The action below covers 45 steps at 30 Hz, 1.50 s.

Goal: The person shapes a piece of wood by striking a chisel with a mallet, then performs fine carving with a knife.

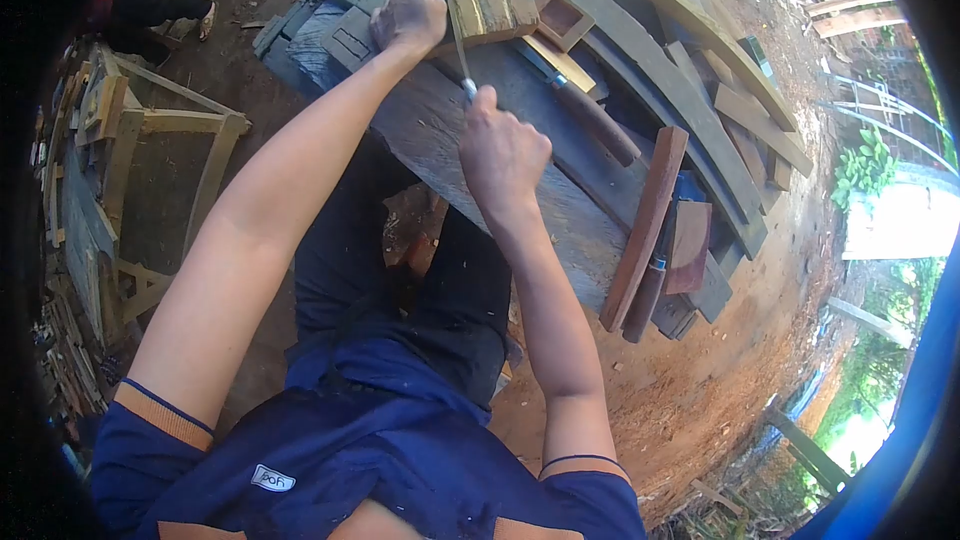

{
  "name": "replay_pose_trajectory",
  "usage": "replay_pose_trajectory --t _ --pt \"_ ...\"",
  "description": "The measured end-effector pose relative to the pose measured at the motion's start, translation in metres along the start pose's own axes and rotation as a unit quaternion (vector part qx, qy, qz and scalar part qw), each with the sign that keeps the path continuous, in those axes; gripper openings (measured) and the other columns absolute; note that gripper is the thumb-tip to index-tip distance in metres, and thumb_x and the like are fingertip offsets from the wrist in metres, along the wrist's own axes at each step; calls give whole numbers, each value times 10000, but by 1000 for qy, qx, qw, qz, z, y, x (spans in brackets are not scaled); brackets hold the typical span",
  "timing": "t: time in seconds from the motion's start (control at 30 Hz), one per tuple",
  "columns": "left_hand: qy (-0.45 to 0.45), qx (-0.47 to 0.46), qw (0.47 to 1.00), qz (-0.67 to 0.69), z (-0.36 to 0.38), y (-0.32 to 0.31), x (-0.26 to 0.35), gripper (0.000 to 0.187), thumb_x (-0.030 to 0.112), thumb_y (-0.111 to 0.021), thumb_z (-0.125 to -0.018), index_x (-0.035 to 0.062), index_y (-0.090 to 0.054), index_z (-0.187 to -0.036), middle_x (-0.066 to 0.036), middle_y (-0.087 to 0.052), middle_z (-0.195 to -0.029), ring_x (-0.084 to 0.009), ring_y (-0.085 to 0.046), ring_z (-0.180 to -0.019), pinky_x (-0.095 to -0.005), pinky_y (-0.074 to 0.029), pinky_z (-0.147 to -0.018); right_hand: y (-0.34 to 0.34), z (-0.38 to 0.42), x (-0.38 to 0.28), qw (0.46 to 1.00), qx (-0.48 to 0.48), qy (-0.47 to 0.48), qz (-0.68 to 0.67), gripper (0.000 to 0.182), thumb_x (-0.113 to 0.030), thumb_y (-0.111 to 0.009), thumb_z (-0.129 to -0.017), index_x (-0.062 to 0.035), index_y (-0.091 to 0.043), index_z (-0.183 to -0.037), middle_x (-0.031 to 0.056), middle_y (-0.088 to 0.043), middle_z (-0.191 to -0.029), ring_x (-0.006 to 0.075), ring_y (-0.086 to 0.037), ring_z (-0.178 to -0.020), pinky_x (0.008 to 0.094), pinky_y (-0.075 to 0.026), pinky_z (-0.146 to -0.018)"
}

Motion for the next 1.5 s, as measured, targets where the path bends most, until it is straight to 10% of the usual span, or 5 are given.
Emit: replay_pose_trajectory --t 1.5 --pt "17 7 1000 7 4 10 4 386 343 -383 -955 112 -684 -1026 -96 -685 -1075 -275 -602 -1068 -438 -406 -929 4 -26 -4 1000 -1 5 -19 284 -317 -428 -975 -67 -539 -901 196 -671 -719 387 -673 -671 504 -510 -585"
Point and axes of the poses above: each hand's wrist, its own z-axis away from the middle knuckle, its own y-axis out of the back of the hand, x = y × z, the point moved 8 cm from there along -z, towards the middle knuckle
